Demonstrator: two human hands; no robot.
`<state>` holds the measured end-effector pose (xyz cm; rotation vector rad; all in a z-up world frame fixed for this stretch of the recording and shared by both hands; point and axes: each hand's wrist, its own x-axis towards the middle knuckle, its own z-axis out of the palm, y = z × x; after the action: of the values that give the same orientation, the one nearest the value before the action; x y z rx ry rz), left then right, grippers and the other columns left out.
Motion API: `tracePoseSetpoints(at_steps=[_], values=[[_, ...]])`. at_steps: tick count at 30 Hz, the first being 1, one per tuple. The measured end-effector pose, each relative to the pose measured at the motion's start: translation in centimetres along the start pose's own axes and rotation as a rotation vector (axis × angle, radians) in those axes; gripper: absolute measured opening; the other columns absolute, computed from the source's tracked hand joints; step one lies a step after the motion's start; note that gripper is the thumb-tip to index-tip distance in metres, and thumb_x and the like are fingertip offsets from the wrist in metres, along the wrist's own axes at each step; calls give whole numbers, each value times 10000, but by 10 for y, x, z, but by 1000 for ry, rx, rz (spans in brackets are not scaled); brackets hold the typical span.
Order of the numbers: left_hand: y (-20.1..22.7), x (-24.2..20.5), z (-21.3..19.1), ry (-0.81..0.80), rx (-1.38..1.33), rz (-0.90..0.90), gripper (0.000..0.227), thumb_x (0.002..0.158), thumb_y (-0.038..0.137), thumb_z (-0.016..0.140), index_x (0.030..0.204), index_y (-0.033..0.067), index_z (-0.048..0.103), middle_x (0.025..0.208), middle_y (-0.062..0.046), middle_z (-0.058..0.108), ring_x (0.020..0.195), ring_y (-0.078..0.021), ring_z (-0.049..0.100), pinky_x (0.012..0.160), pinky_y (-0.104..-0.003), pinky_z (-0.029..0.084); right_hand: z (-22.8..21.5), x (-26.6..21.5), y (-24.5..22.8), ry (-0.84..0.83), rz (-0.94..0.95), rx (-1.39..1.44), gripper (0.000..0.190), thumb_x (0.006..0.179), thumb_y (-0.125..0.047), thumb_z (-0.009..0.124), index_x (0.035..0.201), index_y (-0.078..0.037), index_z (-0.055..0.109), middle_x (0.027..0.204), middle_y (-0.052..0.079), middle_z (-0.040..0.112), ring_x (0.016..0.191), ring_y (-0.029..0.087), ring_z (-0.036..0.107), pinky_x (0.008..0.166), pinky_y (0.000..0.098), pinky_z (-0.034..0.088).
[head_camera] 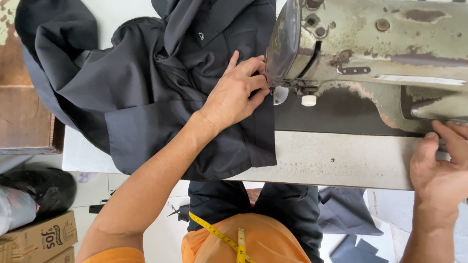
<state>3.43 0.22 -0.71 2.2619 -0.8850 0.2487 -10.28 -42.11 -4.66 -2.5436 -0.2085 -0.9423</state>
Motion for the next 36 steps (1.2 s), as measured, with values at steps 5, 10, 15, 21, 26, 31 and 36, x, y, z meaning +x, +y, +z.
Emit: tracePoseSetpoints(at_steps=[5,10,15,21,26,31,36], values=[[4,-2,-1,7,-5,12,120,979,18,661,870,50,697,1056,-71,541,1338,-341,554,1197,-724,182,-2,4,0,13,-50,-34,224,1134,205,638,1289,252,792,1326,362,669,1281,478,662,1163,529,553],[9,-5,-1,-13,-21,-8,119,989,24,640,892,45,705,1073,-76,548,1368,-389,534,1200,-719,180,-4,1,1,6,-50,-55,246,1122,180,649,1297,242,809,1323,371,689,1259,475,677,1129,512,562],[7,-3,0,15,-22,-2,126,994,26,645,880,36,699,1053,-66,544,1354,-378,548,1202,-711,188,-3,5,-16,48,-24,-41,311,1167,148,643,1442,292,667,1409,383,674,1307,487,650,1148,490,524],[7,-2,-1,16,-18,-13,131,991,29,645,869,37,692,1066,-78,556,1348,-379,545,1196,-718,195,-2,-2,-13,51,-43,-174,331,1175,111,718,1480,239,706,1401,347,728,1253,456,715,1097,447,563],[2,0,4,15,7,-26,105,977,33,664,879,41,703,1083,-77,561,1341,-332,548,1203,-700,209,-1,0,-13,32,10,-21,328,1165,161,646,1471,281,650,1418,367,662,1320,466,638,1156,471,512],[2,2,2,15,7,-16,140,980,11,658,843,39,676,1056,-72,545,1343,-351,553,1203,-700,206,-1,2,-6,-21,74,86,276,1174,192,541,1433,236,625,1469,349,582,1380,462,561,1219,485,437],[2,1,1,3,6,-16,112,974,38,666,867,36,699,1071,-82,561,1338,-326,547,1199,-709,194,-3,6,-3,-5,-36,-80,257,1108,152,640,1285,203,819,1300,340,693,1273,450,666,1126,505,560]])
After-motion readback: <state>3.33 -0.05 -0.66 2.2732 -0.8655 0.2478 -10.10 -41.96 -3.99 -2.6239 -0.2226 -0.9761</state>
